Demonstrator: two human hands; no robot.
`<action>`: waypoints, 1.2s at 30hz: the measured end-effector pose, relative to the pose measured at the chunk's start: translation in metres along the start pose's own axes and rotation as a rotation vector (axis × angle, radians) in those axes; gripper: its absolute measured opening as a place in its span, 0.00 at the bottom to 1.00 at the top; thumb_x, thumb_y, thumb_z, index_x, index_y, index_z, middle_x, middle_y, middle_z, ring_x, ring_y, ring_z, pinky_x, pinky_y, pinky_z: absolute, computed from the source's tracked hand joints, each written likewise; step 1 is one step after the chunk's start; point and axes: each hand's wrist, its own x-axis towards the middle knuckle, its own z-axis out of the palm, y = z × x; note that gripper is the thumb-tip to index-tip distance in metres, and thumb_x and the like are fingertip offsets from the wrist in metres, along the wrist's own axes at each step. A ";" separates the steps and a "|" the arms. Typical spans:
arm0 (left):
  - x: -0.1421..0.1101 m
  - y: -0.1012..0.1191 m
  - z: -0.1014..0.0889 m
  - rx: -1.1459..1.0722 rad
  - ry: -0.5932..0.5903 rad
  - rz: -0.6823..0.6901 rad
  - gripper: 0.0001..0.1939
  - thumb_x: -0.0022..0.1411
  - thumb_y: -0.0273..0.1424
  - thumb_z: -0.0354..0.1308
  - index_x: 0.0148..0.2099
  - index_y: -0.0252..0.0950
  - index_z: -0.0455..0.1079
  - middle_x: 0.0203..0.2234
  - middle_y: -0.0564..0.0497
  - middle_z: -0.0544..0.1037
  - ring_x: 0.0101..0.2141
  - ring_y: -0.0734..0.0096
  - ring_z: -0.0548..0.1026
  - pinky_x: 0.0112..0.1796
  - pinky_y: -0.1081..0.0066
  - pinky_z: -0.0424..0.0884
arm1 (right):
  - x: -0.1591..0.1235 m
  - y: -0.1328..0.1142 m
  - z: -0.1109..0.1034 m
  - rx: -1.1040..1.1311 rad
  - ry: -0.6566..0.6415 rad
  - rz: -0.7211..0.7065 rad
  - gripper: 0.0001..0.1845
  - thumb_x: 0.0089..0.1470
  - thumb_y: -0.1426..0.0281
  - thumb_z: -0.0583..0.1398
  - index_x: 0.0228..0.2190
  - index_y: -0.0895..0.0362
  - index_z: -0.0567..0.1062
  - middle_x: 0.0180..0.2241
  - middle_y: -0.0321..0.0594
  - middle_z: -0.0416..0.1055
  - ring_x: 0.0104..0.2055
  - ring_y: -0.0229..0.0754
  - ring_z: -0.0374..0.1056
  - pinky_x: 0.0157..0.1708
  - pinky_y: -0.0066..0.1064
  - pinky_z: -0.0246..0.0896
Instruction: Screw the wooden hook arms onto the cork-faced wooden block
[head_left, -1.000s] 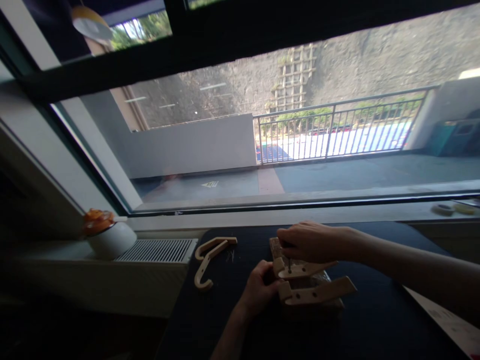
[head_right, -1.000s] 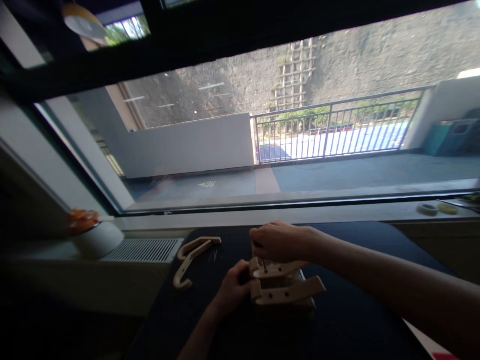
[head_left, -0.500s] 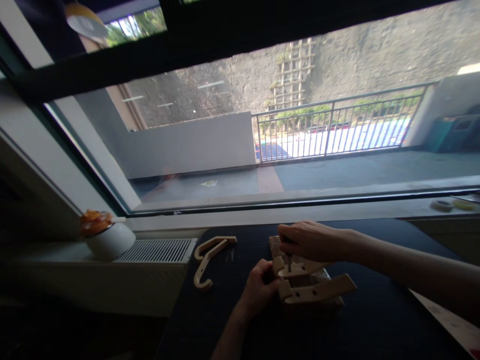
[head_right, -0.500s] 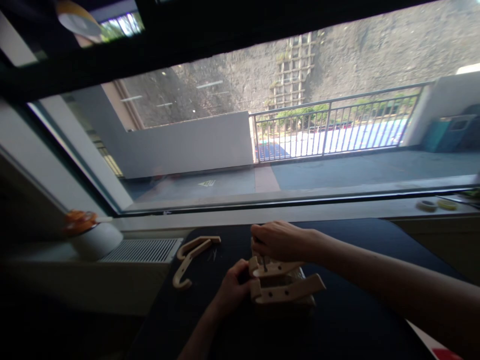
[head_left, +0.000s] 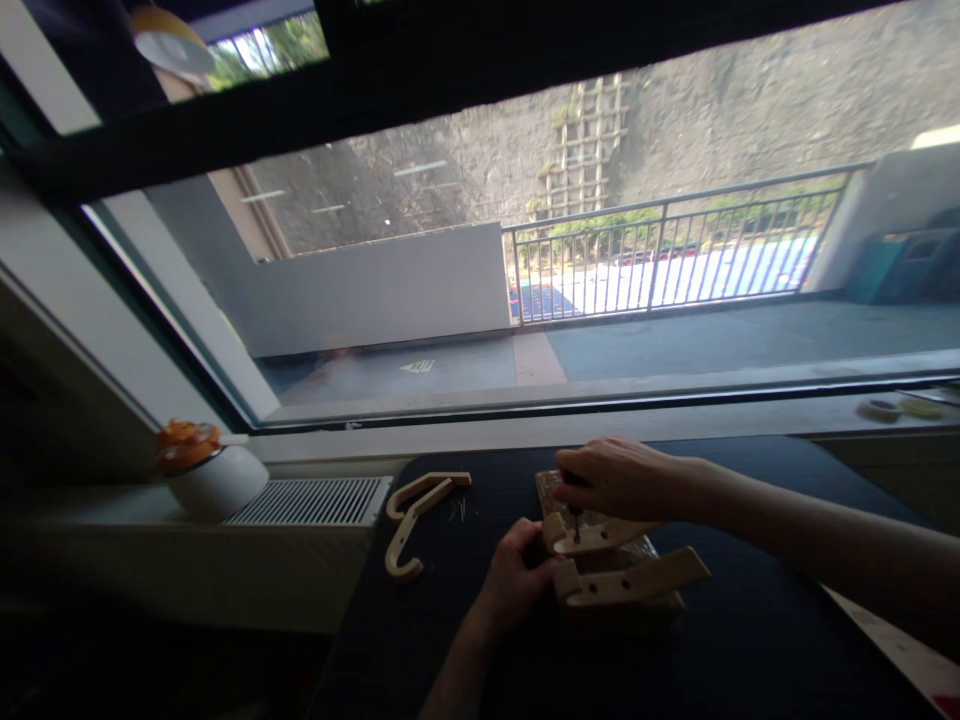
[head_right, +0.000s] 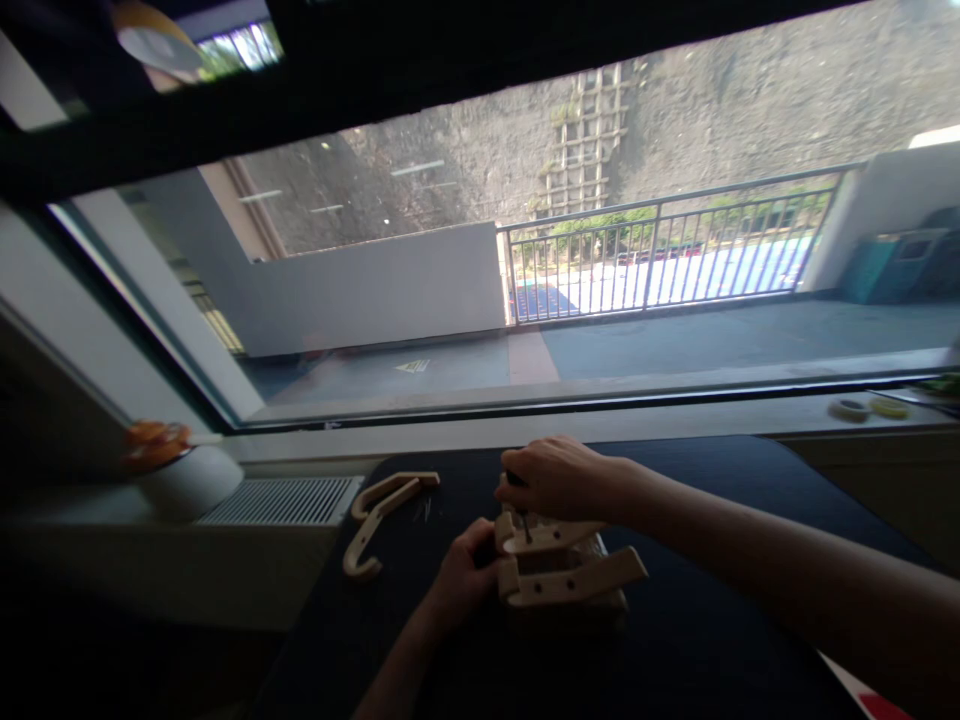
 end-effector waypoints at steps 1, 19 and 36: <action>0.000 0.000 0.000 0.000 -0.001 0.003 0.06 0.53 0.28 0.59 0.36 0.33 0.71 0.27 0.55 0.65 0.31 0.74 0.62 0.34 0.74 0.60 | 0.001 0.000 0.000 -0.020 0.009 0.008 0.19 0.58 0.57 0.50 0.27 0.57 0.70 0.22 0.39 0.70 0.22 0.38 0.62 0.21 0.30 0.46; -0.001 -0.004 0.001 0.009 0.016 -0.028 0.09 0.53 0.31 0.61 0.38 0.34 0.72 0.31 0.52 0.69 0.34 0.71 0.66 0.36 0.73 0.64 | -0.007 0.015 0.013 0.111 -0.006 -0.024 0.14 0.58 0.61 0.50 0.28 0.55 0.68 0.26 0.40 0.71 0.26 0.41 0.66 0.24 0.31 0.50; -0.002 0.003 0.000 0.013 0.005 -0.025 0.09 0.54 0.29 0.60 0.39 0.33 0.72 0.31 0.53 0.70 0.34 0.71 0.66 0.37 0.73 0.63 | -0.011 0.014 0.007 0.184 -0.039 -0.031 0.11 0.57 0.63 0.50 0.32 0.55 0.69 0.30 0.40 0.72 0.28 0.41 0.66 0.26 0.30 0.53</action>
